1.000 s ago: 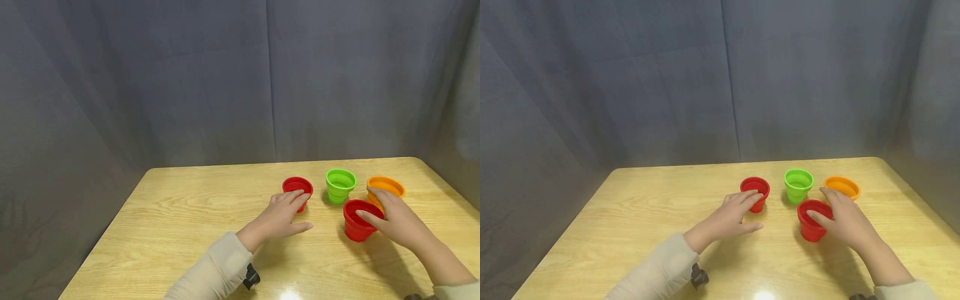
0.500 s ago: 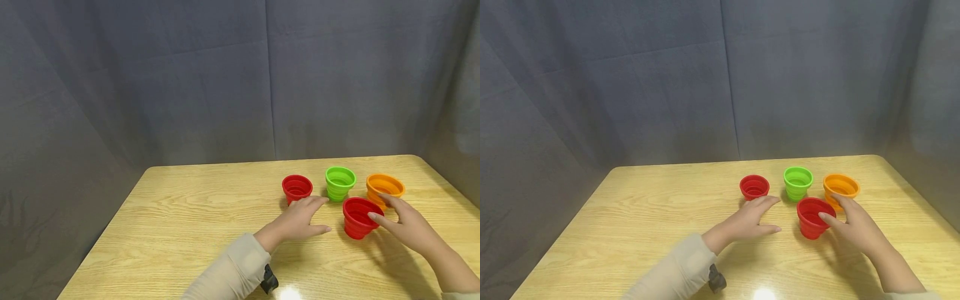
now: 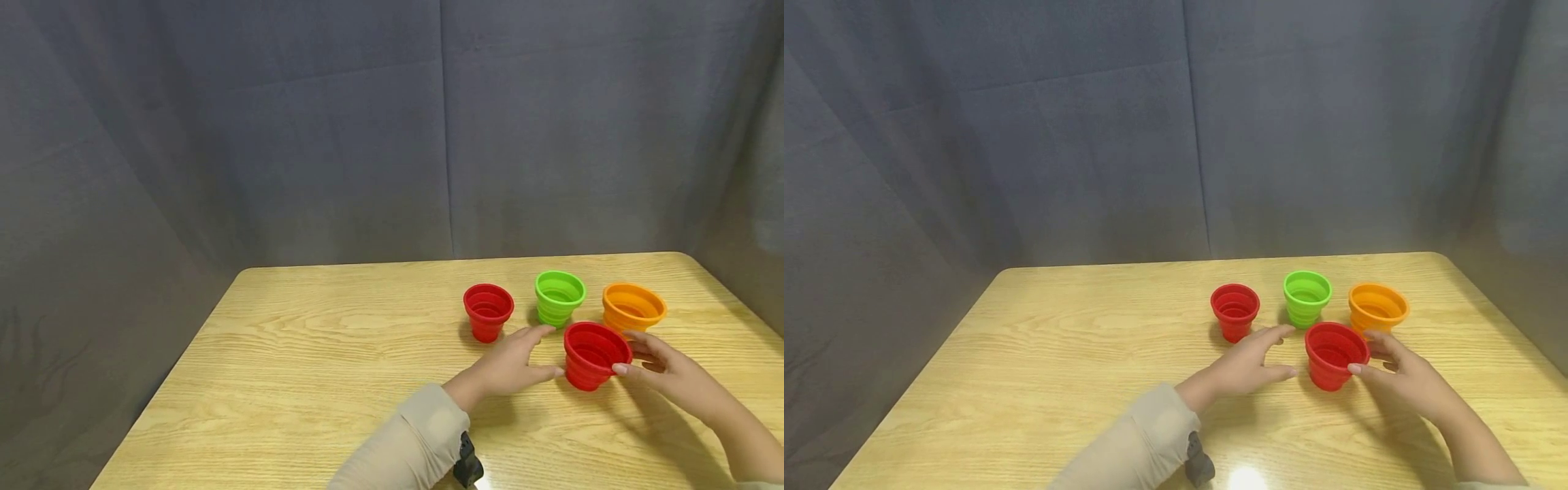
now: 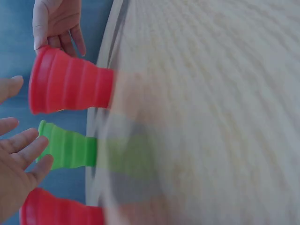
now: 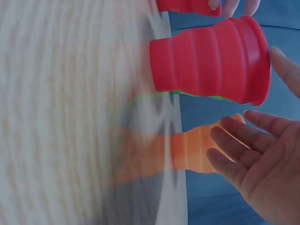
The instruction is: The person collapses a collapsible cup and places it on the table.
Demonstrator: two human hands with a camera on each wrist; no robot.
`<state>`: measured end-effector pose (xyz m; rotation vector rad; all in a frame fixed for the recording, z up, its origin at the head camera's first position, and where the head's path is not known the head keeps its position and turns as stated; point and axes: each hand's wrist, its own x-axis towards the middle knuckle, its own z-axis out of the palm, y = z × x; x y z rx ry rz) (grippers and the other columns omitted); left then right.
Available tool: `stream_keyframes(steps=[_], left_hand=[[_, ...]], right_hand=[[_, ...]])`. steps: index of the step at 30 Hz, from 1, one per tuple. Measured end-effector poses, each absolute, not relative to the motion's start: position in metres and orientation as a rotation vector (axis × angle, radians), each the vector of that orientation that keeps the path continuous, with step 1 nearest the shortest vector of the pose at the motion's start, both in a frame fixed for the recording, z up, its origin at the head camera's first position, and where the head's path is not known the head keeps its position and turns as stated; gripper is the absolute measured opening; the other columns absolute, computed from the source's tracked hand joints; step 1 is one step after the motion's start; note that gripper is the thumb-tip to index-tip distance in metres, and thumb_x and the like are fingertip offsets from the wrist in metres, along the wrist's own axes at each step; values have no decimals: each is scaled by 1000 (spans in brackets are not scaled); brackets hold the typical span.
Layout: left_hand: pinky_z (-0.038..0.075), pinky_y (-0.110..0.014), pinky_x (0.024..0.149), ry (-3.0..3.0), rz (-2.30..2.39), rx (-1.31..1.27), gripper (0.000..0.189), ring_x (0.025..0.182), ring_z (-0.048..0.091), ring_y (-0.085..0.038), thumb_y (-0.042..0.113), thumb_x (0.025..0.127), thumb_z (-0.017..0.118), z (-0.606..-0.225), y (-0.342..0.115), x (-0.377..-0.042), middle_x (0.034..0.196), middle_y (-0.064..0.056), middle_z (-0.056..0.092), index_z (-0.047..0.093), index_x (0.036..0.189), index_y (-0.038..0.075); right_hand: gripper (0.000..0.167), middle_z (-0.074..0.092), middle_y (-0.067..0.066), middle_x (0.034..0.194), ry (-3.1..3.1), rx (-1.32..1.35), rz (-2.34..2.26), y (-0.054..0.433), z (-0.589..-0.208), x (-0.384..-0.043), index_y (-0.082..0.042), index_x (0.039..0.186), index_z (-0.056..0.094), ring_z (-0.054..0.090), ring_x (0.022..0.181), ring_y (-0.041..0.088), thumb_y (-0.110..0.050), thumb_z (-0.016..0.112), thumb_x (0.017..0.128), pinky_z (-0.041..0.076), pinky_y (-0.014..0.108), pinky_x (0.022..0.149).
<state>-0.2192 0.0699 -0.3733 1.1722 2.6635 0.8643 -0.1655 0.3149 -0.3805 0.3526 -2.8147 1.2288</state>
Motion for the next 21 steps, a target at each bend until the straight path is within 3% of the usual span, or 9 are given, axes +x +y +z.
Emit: stream_keyframes(steps=[3, 8, 11, 17, 21], left_hand=[[36, -15, 82, 2652, 934, 1140, 59, 107, 43, -4, 38, 81, 58, -379, 77, -220, 123, 5, 44, 34, 130, 15], [38, -14, 80, 2594, 1084, 1083, 53, 104, 46, -4, 32, 81, 60, -387, 85, -220, 121, 8, 46, 38, 126, 15], [38, -13, 78, 2560, 1150, 1064, 51, 102, 47, -3, 28, 81, 59, -390, 88, -219, 118, 8, 48, 38, 125, 16], [38, -12, 75, 2502, 1250, 1035, 50, 98, 49, -3, 25, 82, 59, -395, 91, -219, 112, 9, 51, 38, 126, 15], [40, -11, 72, 2492, 1281, 1013, 51, 96, 50, -2, 23, 82, 59, -396, 90, -220, 110, 9, 53, 37, 126, 13]], right_hand=[[54, 46, 11, 114, -2785, 405, 1282, 317, -384, -166, 9, 125, 31, 44, 89, -10, -12, 57, 83, 44, 17, 68], [57, 42, -16, 110, -2719, 490, 1323, 316, -390, -168, 11, 124, 31, 44, 90, -10, -5, 61, 78, 42, 15, 71], [55, 42, -22, 105, -2673, 509, 1361, 314, -392, -169, 13, 121, 32, 47, 88, -8, -2, 61, 77, 43, 14, 70], [52, 48, -19, 99, -2610, 519, 1448, 308, -394, -169, 17, 117, 30, 51, 85, -4, 2, 60, 77, 45, 15, 67], [53, 53, -2, 101, -2606, 484, 1470, 303, -394, -171, 17, 118, 29, 52, 84, -3, 2, 59, 78, 46, 17, 66]])
